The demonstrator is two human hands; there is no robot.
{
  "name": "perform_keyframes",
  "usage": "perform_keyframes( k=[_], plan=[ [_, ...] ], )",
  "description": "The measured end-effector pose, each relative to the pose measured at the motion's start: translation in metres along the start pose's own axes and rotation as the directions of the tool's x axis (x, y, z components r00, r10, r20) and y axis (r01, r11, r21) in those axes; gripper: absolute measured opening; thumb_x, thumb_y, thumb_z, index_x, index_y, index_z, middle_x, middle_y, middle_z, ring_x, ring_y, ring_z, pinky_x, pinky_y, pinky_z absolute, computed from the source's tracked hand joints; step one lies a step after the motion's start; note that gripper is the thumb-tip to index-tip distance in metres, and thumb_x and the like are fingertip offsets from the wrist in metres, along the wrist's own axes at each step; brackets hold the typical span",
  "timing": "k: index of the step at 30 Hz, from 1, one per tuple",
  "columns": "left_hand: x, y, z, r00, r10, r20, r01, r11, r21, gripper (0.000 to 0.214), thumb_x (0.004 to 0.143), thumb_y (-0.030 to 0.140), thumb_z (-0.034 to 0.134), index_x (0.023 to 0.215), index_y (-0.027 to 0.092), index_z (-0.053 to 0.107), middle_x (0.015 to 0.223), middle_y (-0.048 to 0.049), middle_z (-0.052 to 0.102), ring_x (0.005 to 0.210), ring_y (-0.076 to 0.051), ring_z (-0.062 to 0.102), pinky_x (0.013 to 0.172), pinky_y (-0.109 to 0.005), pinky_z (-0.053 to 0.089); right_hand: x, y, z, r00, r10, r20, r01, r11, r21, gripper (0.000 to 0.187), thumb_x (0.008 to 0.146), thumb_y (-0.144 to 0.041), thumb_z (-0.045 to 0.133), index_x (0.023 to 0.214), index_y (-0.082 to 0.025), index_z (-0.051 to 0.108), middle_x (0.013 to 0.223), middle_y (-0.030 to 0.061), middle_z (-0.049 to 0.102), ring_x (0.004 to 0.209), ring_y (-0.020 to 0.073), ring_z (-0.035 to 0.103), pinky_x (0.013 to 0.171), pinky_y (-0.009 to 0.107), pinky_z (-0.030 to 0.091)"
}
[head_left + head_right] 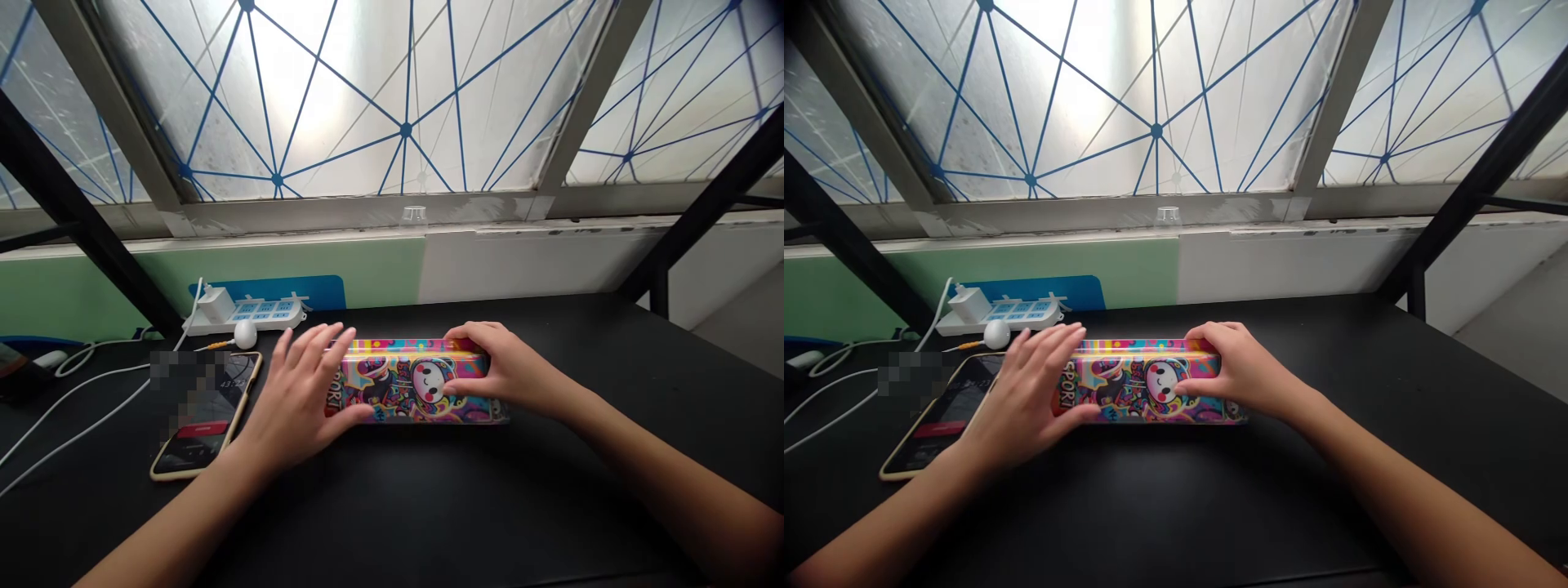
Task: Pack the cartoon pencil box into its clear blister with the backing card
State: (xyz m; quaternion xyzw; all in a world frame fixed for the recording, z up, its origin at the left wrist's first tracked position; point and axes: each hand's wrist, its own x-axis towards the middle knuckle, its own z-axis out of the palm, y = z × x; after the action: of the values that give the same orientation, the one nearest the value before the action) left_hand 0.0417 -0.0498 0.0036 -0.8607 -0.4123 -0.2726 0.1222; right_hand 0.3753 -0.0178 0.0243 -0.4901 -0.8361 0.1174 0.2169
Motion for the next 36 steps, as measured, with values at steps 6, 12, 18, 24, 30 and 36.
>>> perform_keyframes(
  k=[6, 12, 18, 24, 30, 36],
  plan=[
    [0.001, -0.024, -0.012, 0.995, -0.024, -0.094, 0.019, 0.998, -0.053, 0.051, 0.094, 0.046, 0.068, 0.135, 0.023, 0.049, 0.12, -0.012, 0.068, 0.11, -0.03, 0.065, 0.098, -0.046, 0.049, -0.014, -0.015, 0.002, 0.927, -0.291, -0.235, 0.237, 0.943, -0.234, 0.044, 0.078, -0.054, 0.08, 0.101, -0.024, 0.059, 0.091, 0.0047, 0.072, 0.083, 0.0252, 0.065, 0.081, 0.04, 0.051],
    [-0.002, -0.025, -0.009, 0.988, 0.147, -0.034, -0.146, 0.989, 0.03, 0.033, 0.091, 0.042, 0.073, 0.105, 0.019, 0.055, 0.095, -0.0058, 0.072, 0.085, -0.024, 0.069, 0.098, -0.05, 0.048, -0.025, -0.019, 0.019, 0.868, -0.448, -0.216, 0.319, 0.835, -0.449, 0.024, 0.092, -0.034, 0.069, 0.107, -0.019, 0.057, 0.09, 0.0059, 0.076, 0.074, 0.0241, 0.069, 0.07, 0.037, 0.051],
    [-0.005, -0.019, -0.01, 0.982, 0.175, 0.078, -0.177, 0.984, 0.028, 0.03, 0.098, 0.048, 0.06, 0.087, 0.019, 0.057, 0.083, -0.0039, 0.071, 0.073, -0.022, 0.068, 0.094, -0.05, 0.05, -0.025, -0.026, 0.034, 0.886, -0.459, -0.07, 0.368, 0.786, -0.497, 0.027, 0.091, -0.022, 0.066, 0.117, -0.015, 0.062, 0.111, 0.0114, 0.076, 0.097, 0.0293, 0.072, 0.082, 0.042, 0.054],
    [-0.001, -0.016, -0.011, 0.968, 0.16, 0.194, -0.165, 0.986, 0.005, 0.021, 0.093, 0.037, 0.065, 0.083, 0.019, 0.061, 0.08, -0.0043, 0.067, 0.075, -0.023, 0.063, 0.083, -0.045, 0.052, -0.021, -0.029, 0.04, 0.917, -0.398, -0.02, 0.354, 0.838, -0.414, 0.036, 0.093, -0.031, 0.064, 0.125, -0.014, 0.063, 0.121, 0.0157, 0.072, 0.111, 0.032, 0.067, 0.093, 0.049, 0.053],
    [-0.002, -0.011, -0.006, 0.957, 0.098, 0.274, -0.089, 0.995, -0.047, 0.053, 0.087, 0.048, 0.073, 0.13, 0.019, 0.059, 0.118, -0.0128, 0.069, 0.109, -0.033, 0.062, 0.093, -0.048, 0.051, -0.02, -0.027, 0.048, 0.914, -0.402, 0.059, 0.395, 0.844, -0.364, 0.058, 0.094, -0.038, 0.065, 0.144, -0.012, 0.053, 0.144, 0.0197, 0.06, 0.131, 0.0363, 0.057, 0.105, 0.053, 0.049],
    [-0.008, -0.017, 0.007, 0.881, -0.094, 0.464, 0.168, 0.978, -0.122, 0.087, 0.095, 0.067, 0.051, 0.16, 0.017, 0.024, 0.166, -0.0171, 0.03, 0.154, -0.038, 0.022, 0.12, -0.059, 0.031, -0.021, -0.026, 0.051, 0.924, -0.373, 0.09, 0.381, 0.862, -0.335, 0.064, 0.094, -0.043, 0.065, 0.147, -0.011, 0.051, 0.15, 0.0206, 0.054, 0.139, 0.0378, 0.05, 0.111, 0.054, 0.046]
  ],
)
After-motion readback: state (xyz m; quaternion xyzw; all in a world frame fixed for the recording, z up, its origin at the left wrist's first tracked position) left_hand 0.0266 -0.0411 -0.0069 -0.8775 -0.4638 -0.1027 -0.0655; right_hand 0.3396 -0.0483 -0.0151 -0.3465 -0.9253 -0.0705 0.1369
